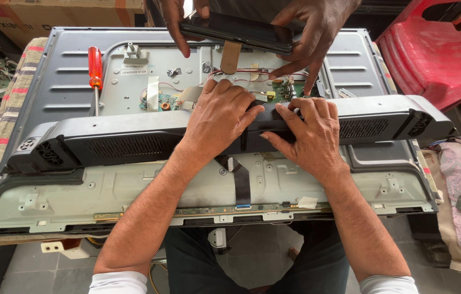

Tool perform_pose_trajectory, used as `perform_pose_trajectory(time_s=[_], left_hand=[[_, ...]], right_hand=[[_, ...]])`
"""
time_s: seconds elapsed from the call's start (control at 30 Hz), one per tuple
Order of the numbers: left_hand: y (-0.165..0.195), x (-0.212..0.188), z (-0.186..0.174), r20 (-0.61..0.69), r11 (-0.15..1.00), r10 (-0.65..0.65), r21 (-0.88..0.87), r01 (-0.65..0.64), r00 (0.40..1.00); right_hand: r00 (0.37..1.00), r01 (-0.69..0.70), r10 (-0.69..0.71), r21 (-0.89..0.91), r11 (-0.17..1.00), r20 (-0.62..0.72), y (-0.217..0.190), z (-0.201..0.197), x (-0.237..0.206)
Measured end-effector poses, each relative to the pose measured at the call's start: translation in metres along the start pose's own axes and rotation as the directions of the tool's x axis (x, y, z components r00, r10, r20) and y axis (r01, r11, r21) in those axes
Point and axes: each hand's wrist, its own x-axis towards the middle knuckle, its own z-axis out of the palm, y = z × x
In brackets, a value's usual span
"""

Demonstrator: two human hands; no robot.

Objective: The person connects a ribbon cable to a circuit board inside a disassembled television, then secures the cable with tape. Another person briefly holds a smartphone over the work area.

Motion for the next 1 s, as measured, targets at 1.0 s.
perform_pose_trajectory(time_s=[1.0], left_hand=[[0.0007, -0.0006, -0.0003, -0.028, 1.0, 0.01, -0.013, -0.01, 1.0]], right_hand=[[1.0, 0.005, -0.005, -0.002, 1.0, 0.002, 0.0001, -0.0021, 0.0006]])
